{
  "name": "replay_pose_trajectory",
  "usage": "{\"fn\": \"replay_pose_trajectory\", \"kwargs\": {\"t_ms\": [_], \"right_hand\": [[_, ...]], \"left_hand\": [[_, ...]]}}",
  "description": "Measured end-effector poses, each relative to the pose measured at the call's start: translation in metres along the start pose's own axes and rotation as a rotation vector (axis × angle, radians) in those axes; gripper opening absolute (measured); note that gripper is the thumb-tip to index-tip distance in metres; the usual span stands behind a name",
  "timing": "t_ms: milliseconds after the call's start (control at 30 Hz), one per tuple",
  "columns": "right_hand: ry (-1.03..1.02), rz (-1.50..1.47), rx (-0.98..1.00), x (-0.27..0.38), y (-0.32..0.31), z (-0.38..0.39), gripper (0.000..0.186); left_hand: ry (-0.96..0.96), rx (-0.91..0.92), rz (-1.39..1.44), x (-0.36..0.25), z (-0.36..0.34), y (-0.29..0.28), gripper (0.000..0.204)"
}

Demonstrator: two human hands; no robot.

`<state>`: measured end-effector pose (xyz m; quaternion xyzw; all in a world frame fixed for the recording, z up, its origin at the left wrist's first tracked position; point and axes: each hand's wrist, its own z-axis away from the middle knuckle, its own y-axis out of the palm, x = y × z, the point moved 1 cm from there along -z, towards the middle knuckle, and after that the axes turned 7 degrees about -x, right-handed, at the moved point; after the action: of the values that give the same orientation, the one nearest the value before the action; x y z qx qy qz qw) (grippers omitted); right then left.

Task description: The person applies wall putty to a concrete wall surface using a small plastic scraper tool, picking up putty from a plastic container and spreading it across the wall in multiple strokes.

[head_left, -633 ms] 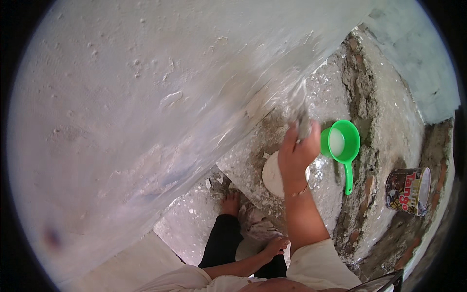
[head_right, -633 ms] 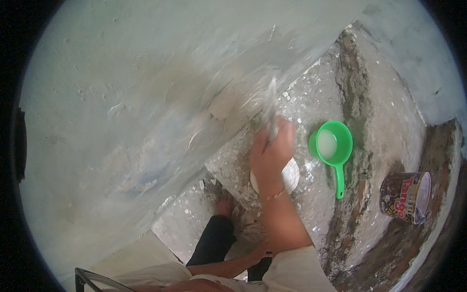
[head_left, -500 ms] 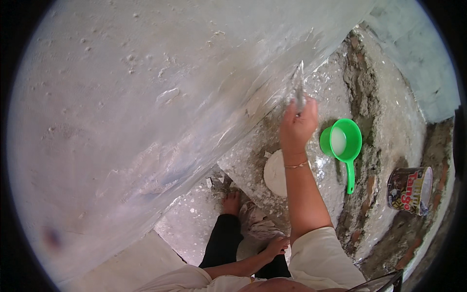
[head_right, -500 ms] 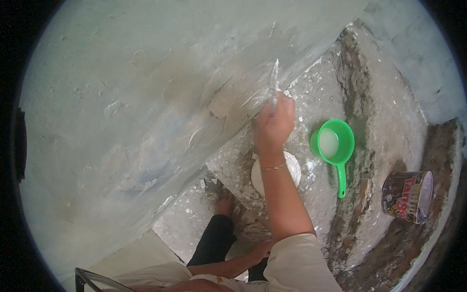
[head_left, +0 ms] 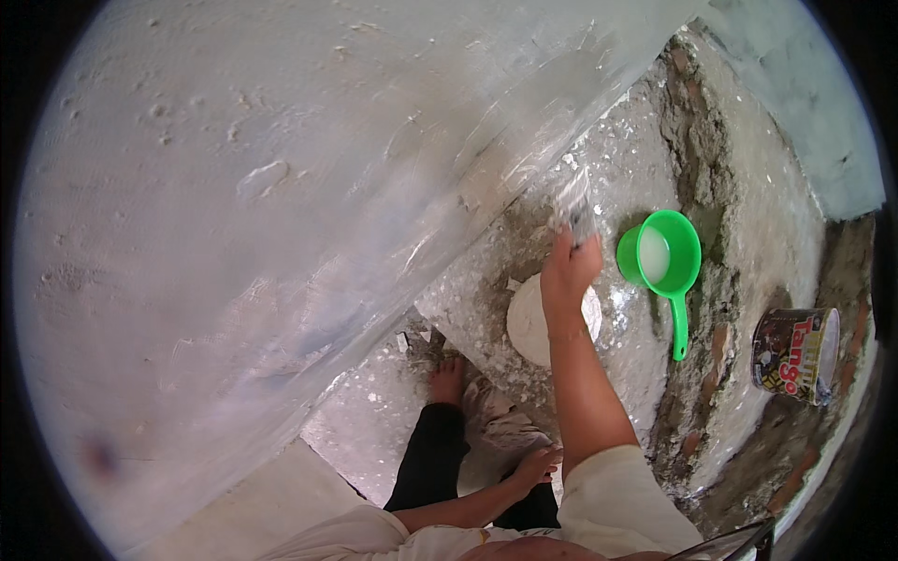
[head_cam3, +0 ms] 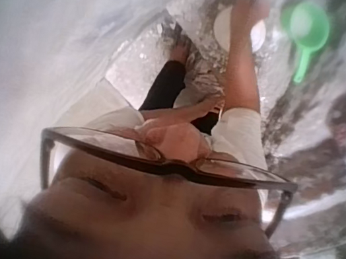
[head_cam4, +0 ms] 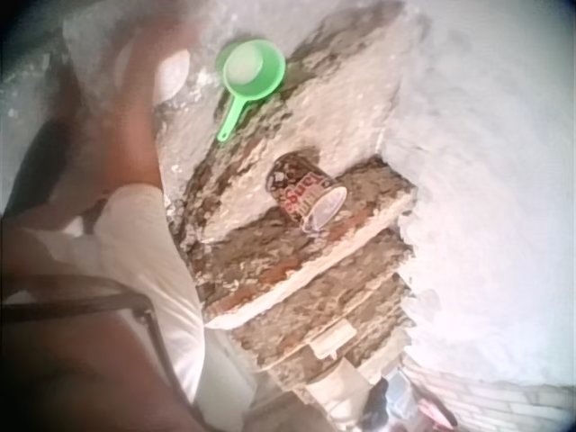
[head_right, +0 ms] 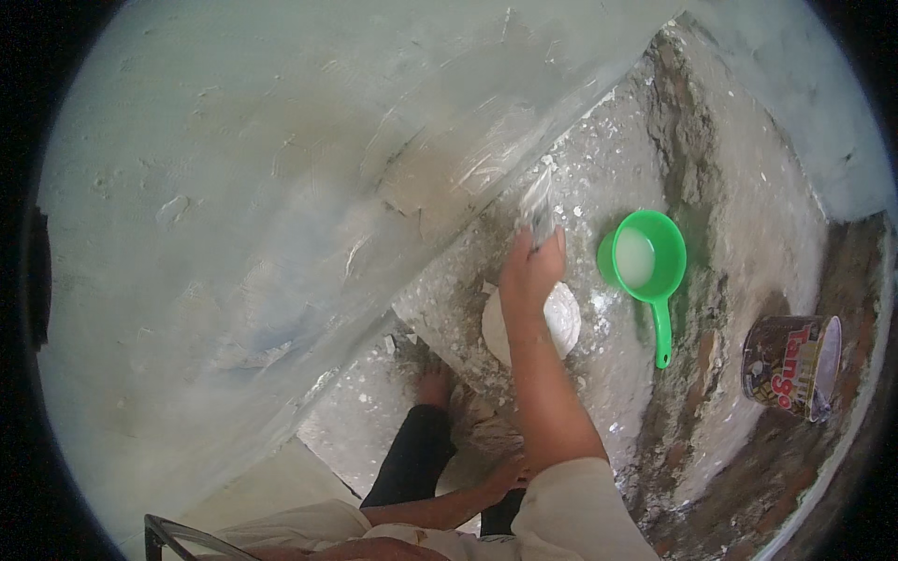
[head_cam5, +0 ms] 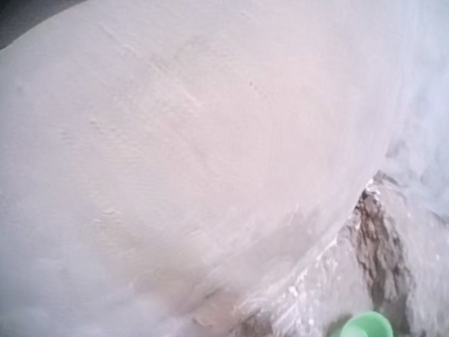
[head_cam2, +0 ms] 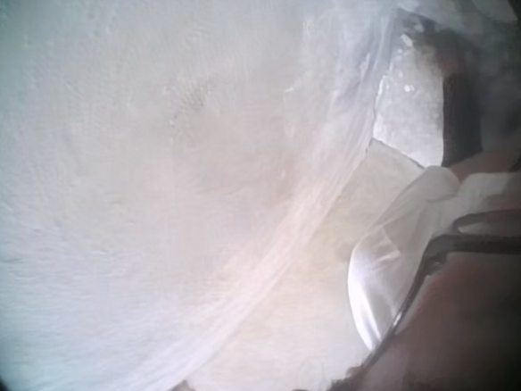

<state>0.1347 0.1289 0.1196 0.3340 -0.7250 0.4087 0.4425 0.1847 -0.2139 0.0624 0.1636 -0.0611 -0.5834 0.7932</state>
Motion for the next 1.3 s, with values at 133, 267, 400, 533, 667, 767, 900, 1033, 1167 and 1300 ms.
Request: {"fn": "replay_pose_trajectory", "kwargs": {"t_ms": [133, 267, 400, 533, 667, 767, 900, 1033, 1167, 1300], "right_hand": [[-0.036, 0.127, -0.028, -0.013, 0.042, -0.009, 0.022], [-0.177, 0.116, 0.042, 0.019, 0.042, 0.021, 0.028], [0.050, -0.143, 0.149, 0.044, 0.007, 0.066, 0.023], [0.334, -0.374, 0.063, 0.017, -0.007, 0.034, 0.020], [0.566, -0.475, 0.032, -0.028, 0.014, 0.000, 0.016], [0.472, -0.265, 0.099, -0.003, 0.021, 0.016, 0.015], [0.163, -0.155, 0.124, 0.054, 0.001, 0.036, 0.022], [0.310, -0.448, -0.050, 0.046, 0.008, 0.007, 0.022], [-0.253, 0.024, -0.145, -0.006, 0.051, -0.007, 0.025], [-0.289, 0.168, 0.076, -0.001, 0.072, 0.025, 0.041]], "left_hand": [[-0.048, 0.048, -0.017, 0.039, -0.040, -0.009, 0.052], [-0.071, 0.038, -0.072, 0.054, -0.052, -0.013, 0.050], [-0.081, -0.027, -0.101, 0.013, -0.015, -0.010, 0.048], [-0.108, -0.058, -0.038, 0.037, -0.031, -0.008, 0.045], [0.086, 0.100, -0.037, 0.031, -0.021, -0.013, 0.044], [0.121, 0.061, -0.055, 0.023, -0.012, -0.014, 0.043], [0.244, -0.005, -0.066, 0.013, 0.006, -0.013, 0.043], [0.145, 0.053, 0.008, 0.034, -0.012, -0.016, 0.042], [-0.040, -0.037, -0.044, -0.013, 0.030, 0.000, 0.038], [0.005, 0.165, 0.003, 0.060, -0.035, -0.022, 0.042]]}}
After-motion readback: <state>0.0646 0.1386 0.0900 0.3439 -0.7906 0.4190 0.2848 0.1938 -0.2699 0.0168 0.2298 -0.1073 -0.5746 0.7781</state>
